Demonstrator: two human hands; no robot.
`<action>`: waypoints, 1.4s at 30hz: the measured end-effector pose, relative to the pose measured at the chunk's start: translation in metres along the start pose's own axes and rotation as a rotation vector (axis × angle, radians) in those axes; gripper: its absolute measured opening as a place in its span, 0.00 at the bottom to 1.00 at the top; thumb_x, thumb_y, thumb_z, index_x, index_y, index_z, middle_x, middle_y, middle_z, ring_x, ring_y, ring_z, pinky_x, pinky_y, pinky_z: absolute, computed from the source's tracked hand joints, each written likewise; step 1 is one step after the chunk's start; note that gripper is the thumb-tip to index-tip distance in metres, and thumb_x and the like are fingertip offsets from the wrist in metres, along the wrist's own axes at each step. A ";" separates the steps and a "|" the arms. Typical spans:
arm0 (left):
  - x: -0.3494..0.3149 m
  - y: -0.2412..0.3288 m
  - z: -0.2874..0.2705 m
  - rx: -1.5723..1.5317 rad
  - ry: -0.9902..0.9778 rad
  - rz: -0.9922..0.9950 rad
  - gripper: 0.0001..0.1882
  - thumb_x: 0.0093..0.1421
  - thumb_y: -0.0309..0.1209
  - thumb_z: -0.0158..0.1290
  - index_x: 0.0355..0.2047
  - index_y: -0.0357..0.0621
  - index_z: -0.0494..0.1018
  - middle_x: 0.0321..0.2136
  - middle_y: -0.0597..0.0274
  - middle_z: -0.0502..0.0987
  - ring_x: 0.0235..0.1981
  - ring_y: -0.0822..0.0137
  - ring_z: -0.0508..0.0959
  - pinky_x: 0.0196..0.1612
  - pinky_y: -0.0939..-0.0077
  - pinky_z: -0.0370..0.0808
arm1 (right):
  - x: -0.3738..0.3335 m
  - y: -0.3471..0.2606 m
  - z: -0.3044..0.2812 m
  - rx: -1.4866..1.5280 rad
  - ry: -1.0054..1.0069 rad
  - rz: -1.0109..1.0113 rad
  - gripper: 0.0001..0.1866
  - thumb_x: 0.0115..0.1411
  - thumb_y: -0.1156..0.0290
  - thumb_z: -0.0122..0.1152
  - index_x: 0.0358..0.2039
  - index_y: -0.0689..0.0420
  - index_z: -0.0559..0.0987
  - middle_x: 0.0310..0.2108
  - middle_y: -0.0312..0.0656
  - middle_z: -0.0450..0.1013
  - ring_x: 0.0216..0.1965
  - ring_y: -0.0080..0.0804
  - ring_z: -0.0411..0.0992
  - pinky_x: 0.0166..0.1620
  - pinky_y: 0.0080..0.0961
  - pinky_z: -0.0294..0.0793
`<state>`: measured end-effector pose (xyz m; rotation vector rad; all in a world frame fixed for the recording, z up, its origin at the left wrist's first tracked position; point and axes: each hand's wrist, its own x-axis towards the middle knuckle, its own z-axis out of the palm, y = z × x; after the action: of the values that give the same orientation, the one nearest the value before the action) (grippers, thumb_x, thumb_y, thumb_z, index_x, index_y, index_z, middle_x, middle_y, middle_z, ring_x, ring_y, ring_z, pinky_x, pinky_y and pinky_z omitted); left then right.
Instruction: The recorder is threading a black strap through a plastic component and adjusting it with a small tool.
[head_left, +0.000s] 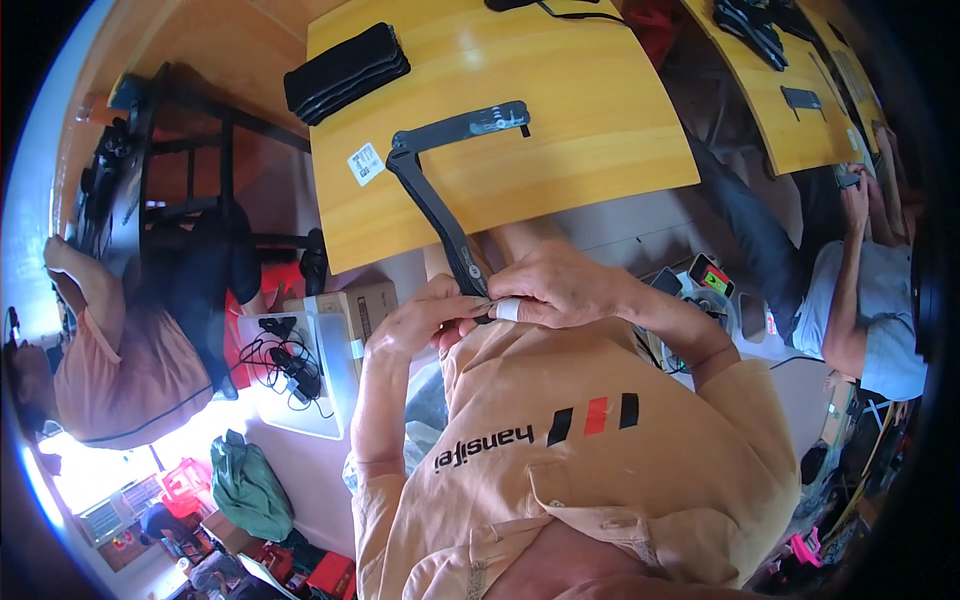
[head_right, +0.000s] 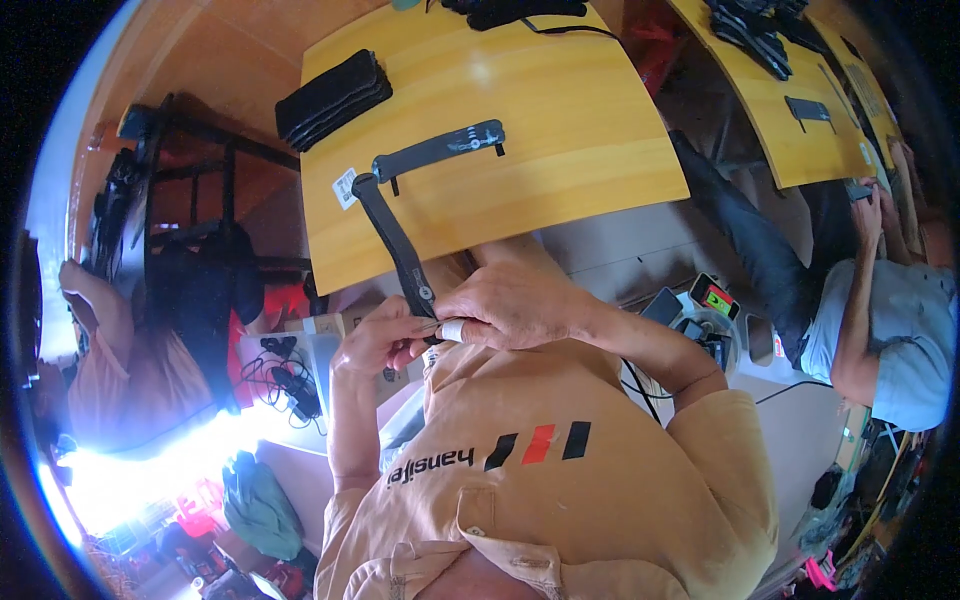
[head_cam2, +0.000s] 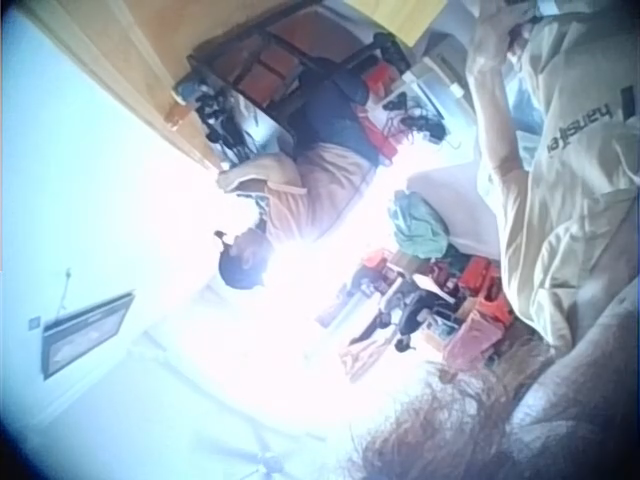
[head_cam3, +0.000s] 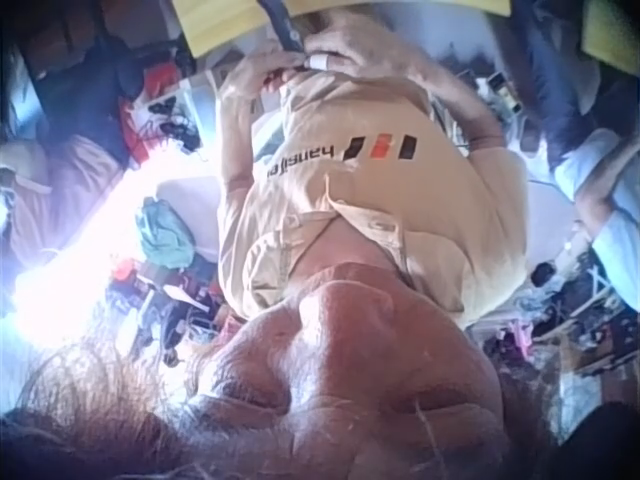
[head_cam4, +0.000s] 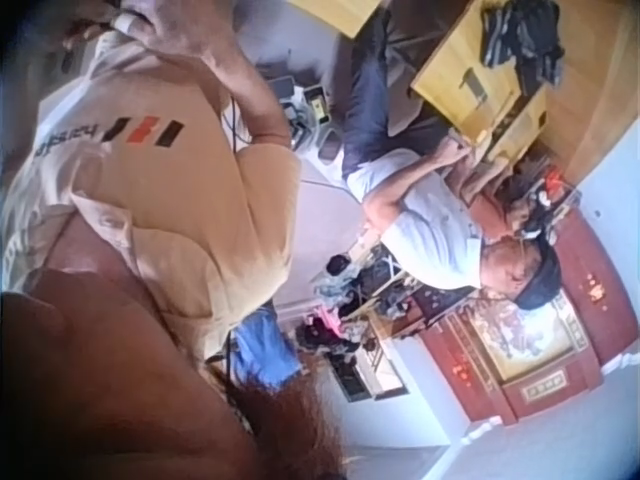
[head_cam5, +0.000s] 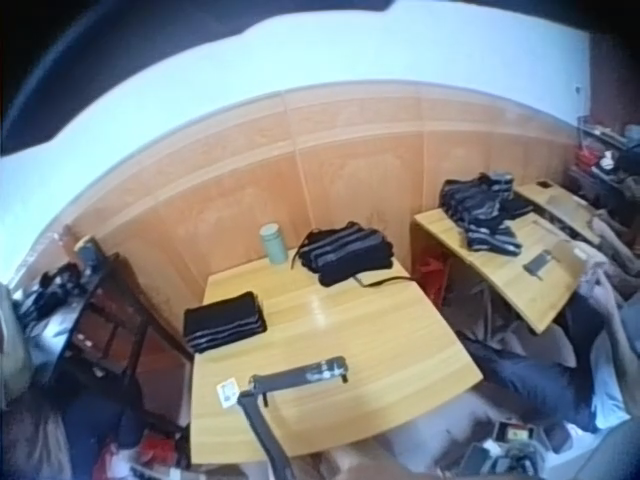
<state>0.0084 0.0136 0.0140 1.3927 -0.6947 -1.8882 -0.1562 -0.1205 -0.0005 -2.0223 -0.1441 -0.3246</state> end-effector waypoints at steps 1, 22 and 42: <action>0.001 -0.002 0.000 -0.013 0.017 -0.001 0.20 0.55 0.39 0.49 0.13 0.38 0.69 0.05 0.67 0.64 0.06 0.80 0.59 0.11 0.86 0.52 | -0.001 0.001 0.001 0.013 -0.040 0.033 0.07 0.52 0.70 0.54 0.24 0.61 0.72 0.16 0.46 0.63 0.16 0.36 0.62 0.22 0.27 0.59; 0.000 -0.009 0.025 -0.294 0.210 0.334 0.15 0.58 0.36 0.47 0.21 0.37 0.70 0.09 0.69 0.64 0.06 0.82 0.57 0.10 0.88 0.51 | 0.009 -0.005 0.005 1.180 0.106 0.582 0.13 0.52 0.68 0.54 0.14 0.57 0.68 0.08 0.30 0.57 0.08 0.13 0.51 0.12 0.13 0.47; -0.027 0.000 0.043 -0.335 0.112 0.113 0.15 0.56 0.34 0.50 0.21 0.32 0.72 0.09 0.66 0.66 0.07 0.80 0.60 0.10 0.88 0.51 | 0.001 -0.011 -0.023 1.088 -0.189 0.593 0.08 0.49 0.72 0.58 0.17 0.59 0.72 0.11 0.28 0.58 0.10 0.12 0.53 0.14 0.10 0.46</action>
<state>-0.0277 0.0356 0.0421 1.2072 -0.3728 -1.7298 -0.1621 -0.1355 0.0188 -0.9322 0.1473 0.2903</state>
